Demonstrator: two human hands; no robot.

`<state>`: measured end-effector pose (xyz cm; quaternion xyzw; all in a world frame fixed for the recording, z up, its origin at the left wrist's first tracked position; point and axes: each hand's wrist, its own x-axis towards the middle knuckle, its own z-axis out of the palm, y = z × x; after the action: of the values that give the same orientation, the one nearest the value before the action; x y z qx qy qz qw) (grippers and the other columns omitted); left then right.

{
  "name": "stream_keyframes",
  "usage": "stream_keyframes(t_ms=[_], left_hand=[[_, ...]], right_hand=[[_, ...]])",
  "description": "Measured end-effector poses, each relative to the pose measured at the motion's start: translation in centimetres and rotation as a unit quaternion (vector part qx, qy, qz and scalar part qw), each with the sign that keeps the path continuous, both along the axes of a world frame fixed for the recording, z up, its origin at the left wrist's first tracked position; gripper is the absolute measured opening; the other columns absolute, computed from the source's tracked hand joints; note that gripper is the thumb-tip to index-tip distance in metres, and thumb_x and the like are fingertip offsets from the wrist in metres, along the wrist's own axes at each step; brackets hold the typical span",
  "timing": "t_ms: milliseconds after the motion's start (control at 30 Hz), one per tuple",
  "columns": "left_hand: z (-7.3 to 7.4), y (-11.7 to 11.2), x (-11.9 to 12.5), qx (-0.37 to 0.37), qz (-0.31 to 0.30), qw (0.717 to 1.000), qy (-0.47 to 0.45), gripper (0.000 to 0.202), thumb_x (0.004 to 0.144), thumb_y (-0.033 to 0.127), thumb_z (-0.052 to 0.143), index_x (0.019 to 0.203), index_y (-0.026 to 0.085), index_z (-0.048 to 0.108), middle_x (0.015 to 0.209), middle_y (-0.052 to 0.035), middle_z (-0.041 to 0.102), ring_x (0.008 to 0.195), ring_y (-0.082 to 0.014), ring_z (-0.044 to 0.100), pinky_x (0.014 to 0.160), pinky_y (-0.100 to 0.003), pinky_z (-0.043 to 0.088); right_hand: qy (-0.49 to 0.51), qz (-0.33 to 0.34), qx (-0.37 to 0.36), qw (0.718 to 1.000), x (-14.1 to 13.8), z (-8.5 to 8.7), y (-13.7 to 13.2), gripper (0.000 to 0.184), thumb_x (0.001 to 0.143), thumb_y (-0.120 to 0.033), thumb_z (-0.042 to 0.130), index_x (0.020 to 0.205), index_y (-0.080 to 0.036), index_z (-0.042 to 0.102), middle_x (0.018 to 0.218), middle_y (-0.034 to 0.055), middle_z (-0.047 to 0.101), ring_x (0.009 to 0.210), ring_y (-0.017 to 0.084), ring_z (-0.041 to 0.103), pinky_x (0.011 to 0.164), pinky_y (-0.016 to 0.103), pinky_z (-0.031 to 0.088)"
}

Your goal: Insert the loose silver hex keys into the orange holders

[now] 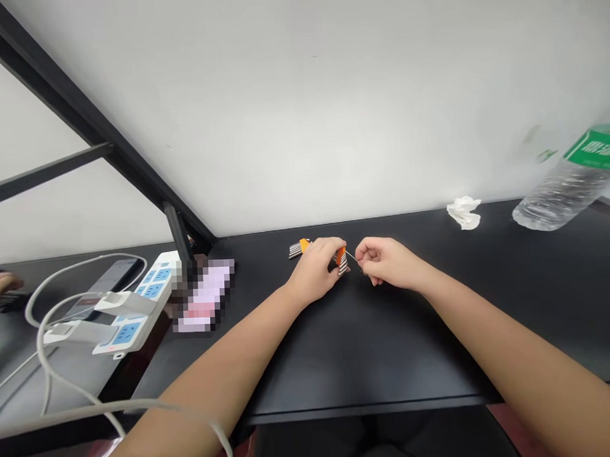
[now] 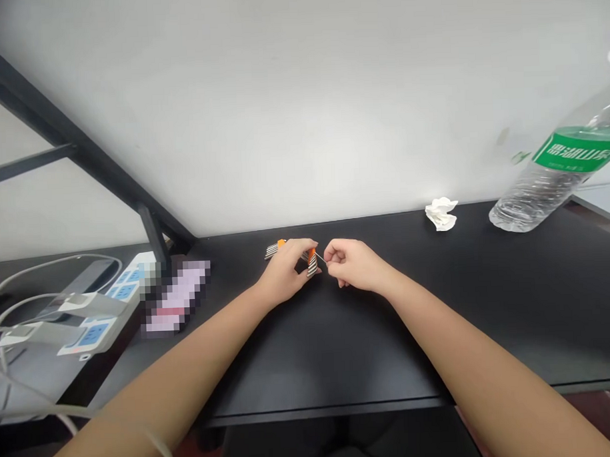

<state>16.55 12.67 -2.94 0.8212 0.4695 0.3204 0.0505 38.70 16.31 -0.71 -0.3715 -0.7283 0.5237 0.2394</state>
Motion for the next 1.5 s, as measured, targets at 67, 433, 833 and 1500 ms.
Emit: stream_keyframes(t_ms=[67,433,833,1500], left_hand=[[-0.1,0.0,0.0,0.007,-0.009,1.000,0.000,0.045,0.085,0.010,0.068,0.126,0.023,0.054,0.129,-0.0077,0.065,0.123,-0.0235,0.060,0.106,-0.043,0.049],[0.3,0.0,0.0,0.026,-0.002,0.999,0.028,0.045,0.083,0.005,0.063,0.125,0.022,0.056,0.127,-0.0079,0.067,0.120,-0.0236,0.060,0.105,-0.042,0.049],[0.6,-0.3,0.9,-0.001,0.003,1.000,0.016,0.037,0.084,0.012,0.066,0.119,0.024,0.063,0.112,-0.0038,0.073,0.103,-0.0219,0.066,0.095,-0.040,0.050],[0.6,-1.2,1.2,-0.024,0.014,0.999,-0.033,0.050,0.080,0.014,0.071,0.127,0.025,0.061,0.120,-0.0027,0.073,0.096,-0.0215,0.064,0.095,-0.039,0.052]], right_hand=[[0.005,-0.002,-0.004,1.000,0.0,0.1,0.0,0.018,0.071,-0.016,0.056,0.087,-0.019,0.059,0.064,-0.0028,0.061,0.053,0.012,0.060,0.049,0.020,0.046],[0.086,-0.031,-0.093,0.991,-0.4,0.1,-0.1,0.012,0.075,-0.018,0.062,0.087,-0.019,0.060,0.061,-0.0030,0.059,0.048,0.009,0.053,0.045,0.020,0.041],[0.269,-0.064,-0.207,0.938,-2.4,-1.3,-0.4,0.041,0.074,-0.047,0.085,0.085,-0.016,0.059,0.071,-0.0015,0.062,0.053,0.007,0.054,0.052,0.021,0.046],[0.162,-0.042,-0.175,0.970,-2.5,-3.0,0.1,0.052,0.081,-0.065,0.074,0.079,-0.018,0.052,0.059,-0.0044,0.050,0.049,0.006,0.043,0.045,0.019,0.032]])
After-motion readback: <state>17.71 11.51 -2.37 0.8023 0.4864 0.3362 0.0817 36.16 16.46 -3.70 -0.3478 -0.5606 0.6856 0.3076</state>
